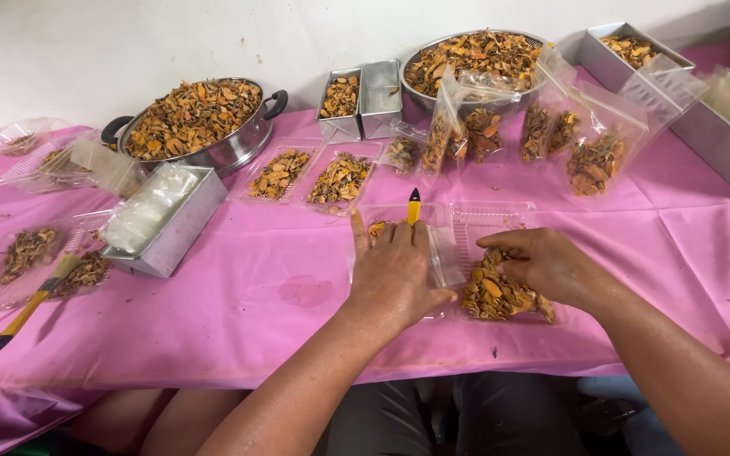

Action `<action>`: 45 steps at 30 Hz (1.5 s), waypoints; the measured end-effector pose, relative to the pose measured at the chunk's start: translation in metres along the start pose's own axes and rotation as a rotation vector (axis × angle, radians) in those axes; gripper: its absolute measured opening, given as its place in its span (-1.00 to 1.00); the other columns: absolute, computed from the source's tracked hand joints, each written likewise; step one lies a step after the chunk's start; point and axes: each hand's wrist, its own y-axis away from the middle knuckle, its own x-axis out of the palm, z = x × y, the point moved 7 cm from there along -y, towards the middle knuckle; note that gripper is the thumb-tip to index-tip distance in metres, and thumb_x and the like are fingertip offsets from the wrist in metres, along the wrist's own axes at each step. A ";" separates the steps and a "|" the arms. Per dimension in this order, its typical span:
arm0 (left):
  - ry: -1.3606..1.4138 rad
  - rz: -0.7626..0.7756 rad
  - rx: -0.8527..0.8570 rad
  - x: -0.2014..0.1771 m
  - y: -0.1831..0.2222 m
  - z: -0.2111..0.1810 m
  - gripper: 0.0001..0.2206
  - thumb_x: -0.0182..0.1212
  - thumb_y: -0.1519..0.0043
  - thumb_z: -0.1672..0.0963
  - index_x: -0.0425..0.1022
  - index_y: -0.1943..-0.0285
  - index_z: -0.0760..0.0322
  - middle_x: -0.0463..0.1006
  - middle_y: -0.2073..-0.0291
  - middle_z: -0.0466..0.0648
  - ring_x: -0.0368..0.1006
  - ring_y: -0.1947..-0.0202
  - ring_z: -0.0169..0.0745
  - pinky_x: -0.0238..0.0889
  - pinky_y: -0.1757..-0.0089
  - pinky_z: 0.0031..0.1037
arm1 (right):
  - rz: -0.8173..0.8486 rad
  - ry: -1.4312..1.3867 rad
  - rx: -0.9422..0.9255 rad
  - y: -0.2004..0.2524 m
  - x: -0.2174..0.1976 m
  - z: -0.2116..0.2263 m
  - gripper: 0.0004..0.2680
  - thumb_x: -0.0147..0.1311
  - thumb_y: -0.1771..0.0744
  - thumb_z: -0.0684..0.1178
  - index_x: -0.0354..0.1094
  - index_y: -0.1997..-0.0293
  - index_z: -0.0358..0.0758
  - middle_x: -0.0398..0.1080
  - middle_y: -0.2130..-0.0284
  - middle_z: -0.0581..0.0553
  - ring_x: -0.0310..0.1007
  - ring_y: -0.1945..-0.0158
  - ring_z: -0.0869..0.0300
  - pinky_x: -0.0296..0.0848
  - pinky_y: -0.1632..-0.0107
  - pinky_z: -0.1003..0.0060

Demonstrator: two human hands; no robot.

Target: Sorting and cleaning dried herbs using a brush and hands, then packaging them into plastic containers and bags.

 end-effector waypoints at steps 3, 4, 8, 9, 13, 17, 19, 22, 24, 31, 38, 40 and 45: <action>0.004 -0.017 0.002 0.007 -0.005 -0.002 -0.14 0.43 0.03 -0.14 0.26 -0.29 0.55 0.46 0.03 0.26 0.35 -0.19 0.31 -0.34 -0.24 0.48 | -0.054 -0.145 0.027 -0.007 0.001 0.000 -0.66 0.23 -0.30 -0.24 0.56 -0.18 0.02 0.60 0.04 -0.26 0.59 -0.04 -0.06 0.53 -0.13 0.10; -0.003 -0.025 0.003 0.012 -0.008 -0.003 -0.13 0.42 0.03 -0.15 0.26 -0.29 0.56 0.46 0.04 0.26 0.35 -0.18 0.31 -0.46 -0.25 0.53 | -0.090 -0.250 0.025 -0.010 0.000 0.000 -0.66 0.24 -0.29 -0.28 0.55 -0.18 -0.04 0.58 0.08 -0.30 0.57 -0.01 -0.05 0.53 -0.10 0.11; 0.003 0.005 0.016 -0.001 -0.009 -0.018 -0.16 0.48 0.01 -0.09 0.27 -0.30 0.61 0.48 0.02 0.32 0.38 -0.18 0.34 -0.54 -0.26 0.50 | -0.186 -0.576 -0.009 -0.014 -0.002 -0.011 -0.61 0.24 -0.26 -0.38 0.50 -0.22 -0.23 0.45 0.17 -0.22 0.44 0.06 0.03 0.53 -0.09 0.16; -0.003 0.000 0.009 0.002 -0.012 -0.020 -0.16 0.46 0.00 -0.10 0.27 -0.29 0.60 0.49 0.04 0.29 0.39 -0.16 0.32 -0.54 -0.26 0.51 | -0.204 -0.667 -0.056 -0.016 -0.002 -0.013 -0.61 0.26 -0.24 -0.39 0.49 -0.20 -0.29 0.43 0.23 -0.18 0.44 0.11 0.10 0.57 0.00 0.22; 0.009 0.007 0.024 -0.009 -0.015 -0.033 -0.21 0.46 -0.02 -0.06 0.30 -0.28 0.62 0.50 0.07 0.26 0.42 -0.12 0.27 -0.52 -0.26 0.50 | -0.231 -0.906 -0.112 -0.017 0.000 -0.011 -0.61 0.28 -0.21 -0.40 0.47 -0.16 -0.37 0.39 0.31 -0.07 0.48 0.21 0.21 0.62 0.14 0.31; -0.016 -0.038 0.024 0.021 -0.029 -0.033 -0.26 0.45 0.00 -0.02 0.32 -0.25 0.60 0.52 0.11 0.22 0.46 -0.09 0.25 -0.55 -0.27 0.51 | -0.193 -0.990 -0.101 -0.020 0.006 -0.013 -0.61 0.28 -0.21 -0.41 0.45 -0.16 -0.40 0.40 0.30 -0.12 0.49 0.22 0.15 0.60 0.17 0.27; -0.003 -0.097 0.028 0.027 -0.031 -0.034 -0.27 0.46 0.01 0.00 0.32 -0.23 0.61 0.49 0.14 0.24 0.45 -0.06 0.29 -0.52 -0.28 0.51 | -0.197 -1.004 -0.125 -0.026 0.009 -0.017 -0.63 0.26 -0.23 -0.40 0.42 -0.17 -0.40 0.45 0.26 -0.17 0.51 0.21 0.14 0.59 0.17 0.26; 0.027 -0.061 0.043 0.015 -0.029 -0.039 -0.28 0.45 0.00 -0.02 0.33 -0.23 0.58 0.50 0.13 0.22 0.46 -0.06 0.25 -0.48 -0.28 0.50 | -0.207 -1.079 -0.112 -0.034 0.013 -0.022 -0.71 0.13 -0.28 -0.44 0.39 -0.13 -0.49 0.40 0.24 -0.29 0.51 0.18 -0.01 0.67 0.13 0.02; 0.035 -0.080 0.055 0.014 -0.028 -0.041 -0.28 0.44 0.00 -0.04 0.35 -0.22 0.57 0.51 0.15 0.22 0.47 -0.04 0.25 -0.45 -0.27 0.51 | -0.215 -1.070 -0.116 -0.035 0.016 -0.025 -0.73 0.12 -0.29 -0.44 0.37 -0.12 -0.52 0.38 0.24 -0.28 0.52 0.17 0.00 0.67 0.12 0.00; 0.216 -0.119 0.029 -0.003 -0.025 -0.030 -0.19 0.42 -0.04 -0.14 0.33 -0.30 0.54 0.53 0.05 0.26 0.48 -0.09 0.24 -0.19 -0.21 0.53 | -0.193 -0.749 -0.128 -0.015 -0.007 0.005 -0.70 -0.07 -0.37 -0.40 0.34 -0.24 -0.40 0.43 0.02 -0.37 0.52 -0.03 -0.10 0.58 -0.03 -0.08; 0.532 -0.318 -0.013 -0.008 -0.027 -0.018 -0.09 0.38 -0.02 -0.15 0.24 -0.38 0.61 0.45 -0.12 0.42 0.37 -0.23 0.44 -0.25 -0.25 0.50 | -0.230 -0.370 -0.327 0.000 -0.045 0.071 -0.62 0.11 -0.31 -0.36 0.37 -0.26 -0.15 0.53 0.06 -0.21 0.56 -0.02 0.05 0.54 -0.12 0.07; 0.652 -0.267 -0.073 0.010 -0.035 -0.007 -0.05 0.35 0.01 -0.17 0.18 -0.43 0.56 0.40 -0.20 0.38 0.31 -0.30 0.37 -0.16 -0.30 0.37 | -0.226 0.051 -0.354 0.015 -0.052 0.103 -0.68 0.08 -0.34 -0.20 0.37 -0.24 0.05 0.58 0.03 -0.08 0.55 -0.12 -0.06 0.53 -0.11 -0.04; 0.728 -0.455 -0.059 0.003 -0.027 -0.007 -0.04 0.44 0.13 -0.19 0.29 -0.36 0.48 0.48 -0.07 0.24 0.45 -0.16 0.28 0.26 -0.18 0.04 | -0.195 0.272 -0.453 0.027 -0.056 0.134 -0.68 0.00 -0.34 -0.27 0.29 -0.23 -0.09 0.52 0.00 -0.28 0.56 -0.07 -0.20 0.56 -0.04 -0.14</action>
